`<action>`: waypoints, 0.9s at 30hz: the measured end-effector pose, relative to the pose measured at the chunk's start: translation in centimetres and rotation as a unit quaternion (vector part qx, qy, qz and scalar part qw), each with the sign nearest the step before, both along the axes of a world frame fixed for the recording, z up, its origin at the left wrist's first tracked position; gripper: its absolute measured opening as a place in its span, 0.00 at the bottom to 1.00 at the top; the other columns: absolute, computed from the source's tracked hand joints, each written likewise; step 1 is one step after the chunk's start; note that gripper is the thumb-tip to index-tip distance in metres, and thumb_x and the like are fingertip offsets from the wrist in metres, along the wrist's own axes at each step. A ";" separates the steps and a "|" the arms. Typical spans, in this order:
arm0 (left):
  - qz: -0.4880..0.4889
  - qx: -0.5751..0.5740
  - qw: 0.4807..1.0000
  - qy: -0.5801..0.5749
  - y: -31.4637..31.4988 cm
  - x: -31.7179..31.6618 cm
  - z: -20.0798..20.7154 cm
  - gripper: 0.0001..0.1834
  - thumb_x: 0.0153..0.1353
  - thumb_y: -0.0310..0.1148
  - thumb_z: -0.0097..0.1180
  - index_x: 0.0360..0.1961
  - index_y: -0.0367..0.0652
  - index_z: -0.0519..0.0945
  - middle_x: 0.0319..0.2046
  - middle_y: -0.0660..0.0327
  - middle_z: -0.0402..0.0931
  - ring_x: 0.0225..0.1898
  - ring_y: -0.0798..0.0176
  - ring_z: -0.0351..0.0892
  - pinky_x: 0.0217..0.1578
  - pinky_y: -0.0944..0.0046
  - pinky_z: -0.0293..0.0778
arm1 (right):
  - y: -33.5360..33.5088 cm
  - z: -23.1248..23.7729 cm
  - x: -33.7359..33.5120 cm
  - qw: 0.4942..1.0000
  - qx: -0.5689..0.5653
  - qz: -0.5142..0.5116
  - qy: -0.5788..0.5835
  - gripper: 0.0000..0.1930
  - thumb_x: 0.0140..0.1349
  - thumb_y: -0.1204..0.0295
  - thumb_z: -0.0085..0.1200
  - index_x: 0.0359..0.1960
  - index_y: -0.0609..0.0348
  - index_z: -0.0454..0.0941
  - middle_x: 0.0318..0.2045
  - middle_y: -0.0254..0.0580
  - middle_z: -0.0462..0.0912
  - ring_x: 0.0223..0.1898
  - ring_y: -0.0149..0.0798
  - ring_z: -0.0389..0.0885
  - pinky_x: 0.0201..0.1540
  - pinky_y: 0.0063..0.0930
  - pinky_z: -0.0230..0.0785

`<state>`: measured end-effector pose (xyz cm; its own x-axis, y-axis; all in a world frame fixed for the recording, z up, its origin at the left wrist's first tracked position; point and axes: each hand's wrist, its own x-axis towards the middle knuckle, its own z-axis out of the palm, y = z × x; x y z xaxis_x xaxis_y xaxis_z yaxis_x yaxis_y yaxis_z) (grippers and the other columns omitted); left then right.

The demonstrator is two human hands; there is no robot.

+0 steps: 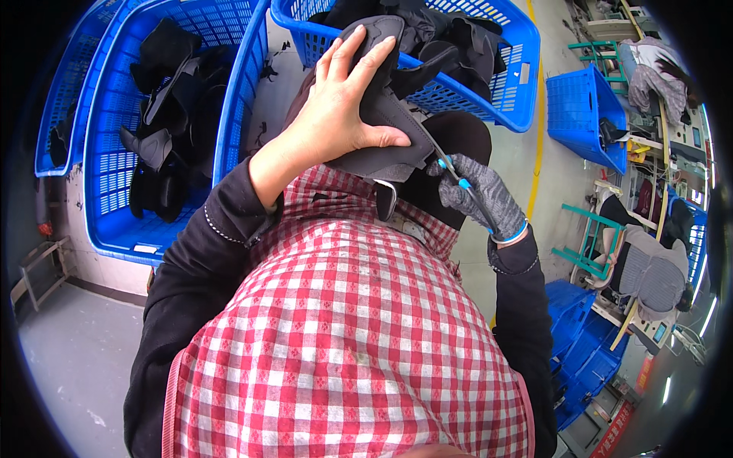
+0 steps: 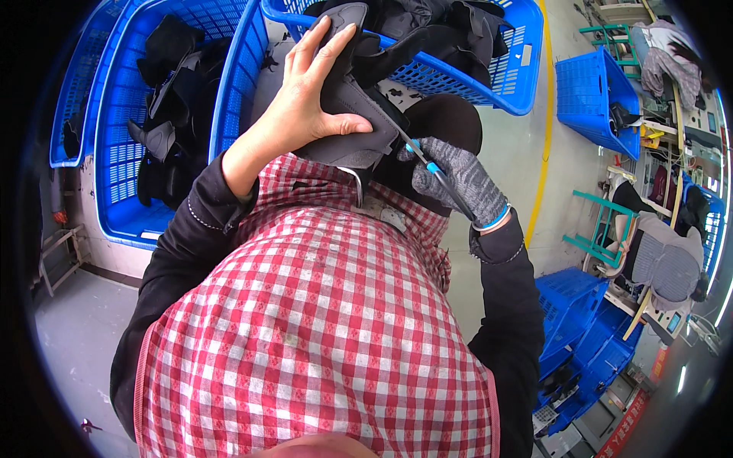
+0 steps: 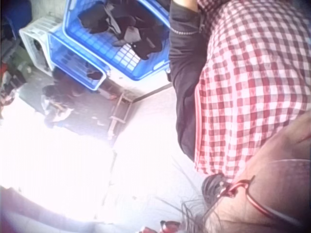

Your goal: The person repeatedly picks black fabric pieces from a blue basket, trims edges with scissors, and returns the pieces to the basket. The person uses one hand to hold the fabric and the other to cut, working continuously throughout the clip.

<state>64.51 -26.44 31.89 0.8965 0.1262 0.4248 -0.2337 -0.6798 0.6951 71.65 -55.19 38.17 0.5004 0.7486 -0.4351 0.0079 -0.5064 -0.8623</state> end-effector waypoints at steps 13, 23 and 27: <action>0.042 0.008 0.999 -0.022 -0.5 -0.2 -0.5 0.65 0.36 0.65 0.80 0.77 0.69 0.59 0.78 0.44 0.46 0.76 0.24 0.45 0.68 0.27 0.61 | 0.8 0.2 0.3 0.985 -0.065 0.041 -0.155 0.21 0.68 0.66 0.64 0.60 0.61 0.78 0.33 0.38 0.86 0.31 0.30 0.83 0.33 0.25 0.76; -0.026 -0.112 0.993 0.029 0.8 -0.8 -1.6 0.57 0.45 0.64 0.77 0.76 0.76 0.60 0.77 0.38 0.41 0.77 0.26 0.45 0.70 0.32 0.62 | 0.2 0.6 0.4 0.998 -0.026 -0.021 0.061 0.25 0.67 0.51 0.63 0.57 0.56 0.79 0.26 0.31 0.82 0.19 0.20 0.68 0.22 0.17 0.59; -0.026 -0.104 0.993 0.054 1.0 -1.2 -2.0 0.56 0.49 0.64 0.75 0.78 0.75 0.59 0.78 0.40 0.39 0.78 0.30 0.45 0.69 0.34 0.65 | 0.6 0.9 0.5 0.986 -0.014 -0.033 0.162 0.37 0.61 0.36 0.62 0.55 0.57 0.78 0.25 0.30 0.80 0.18 0.19 0.67 0.21 0.16 0.57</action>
